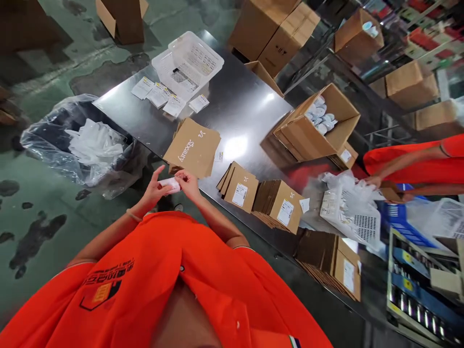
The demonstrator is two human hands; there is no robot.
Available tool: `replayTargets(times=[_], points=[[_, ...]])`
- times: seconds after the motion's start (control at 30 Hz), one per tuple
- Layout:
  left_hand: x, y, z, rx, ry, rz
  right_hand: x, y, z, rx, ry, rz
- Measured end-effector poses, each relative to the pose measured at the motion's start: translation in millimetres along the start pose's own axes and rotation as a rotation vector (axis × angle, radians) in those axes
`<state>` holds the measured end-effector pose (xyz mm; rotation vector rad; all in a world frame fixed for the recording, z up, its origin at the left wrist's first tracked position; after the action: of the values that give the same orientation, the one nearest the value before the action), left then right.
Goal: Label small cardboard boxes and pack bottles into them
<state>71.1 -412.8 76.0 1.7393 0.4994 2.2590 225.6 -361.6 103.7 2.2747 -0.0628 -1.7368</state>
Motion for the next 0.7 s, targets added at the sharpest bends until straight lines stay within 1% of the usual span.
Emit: replayTargets(times=[0.07,0.2,0.27,0.33,0.4,0.47,0.53,0.6,0.67,0.7], points=[[12.6,1.1,6.1,-0.003,-0.027,0.036,-6.5,-5.7,-2.7,0.026,-0.011,-0.01],[26.1,-12.1,7.3,0.006,-0.08,0.013,-11.6,-6.9,-10.3,-0.028,-0.04,-0.024],[30.8,-18.3,10.9,-0.017,-0.106,0.016,-14.0,-3.8,-19.0,-0.002,0.021,-0.072],[34.7,-23.0,15.3,-0.034,-0.125,0.027,-17.4,2.5,-27.4,0.066,0.13,-0.152],[35.8,-27.9,18.5,-0.044,-0.135,0.025,-20.3,11.7,-30.0,0.115,0.244,-0.232],[32.6,-33.0,19.2,-0.054,-0.149,0.003,-22.2,19.5,-29.5,0.131,0.324,-0.291],[23.8,-36.3,19.1,-0.093,-0.165,-0.046,-26.5,19.5,-36.1,0.17,0.347,-0.332],[8.6,-34.6,20.7,-0.179,-0.169,-0.129,-34.8,6.7,-56.1,0.277,0.334,-0.354],[-7.9,-27.9,21.9,-0.259,-0.157,-0.218,-43.5,-19.8,-84.2,0.416,0.334,-0.333],[-15.1,-24.2,21.1,-0.276,-0.151,-0.254,-46.8,-36.6,-97.6,0.475,0.348,-0.304]])
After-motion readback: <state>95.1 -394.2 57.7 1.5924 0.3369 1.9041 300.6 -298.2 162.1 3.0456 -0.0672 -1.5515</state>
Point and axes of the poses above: each hand's wrist, its own y-axis away from the middle knuckle, its own z-axis out of the palm, x = y × z, the point moved 9 cm from there along -y, towards the middle knuckle, and after that the axes turned 2 degrees about x, right-handed, at the moved point
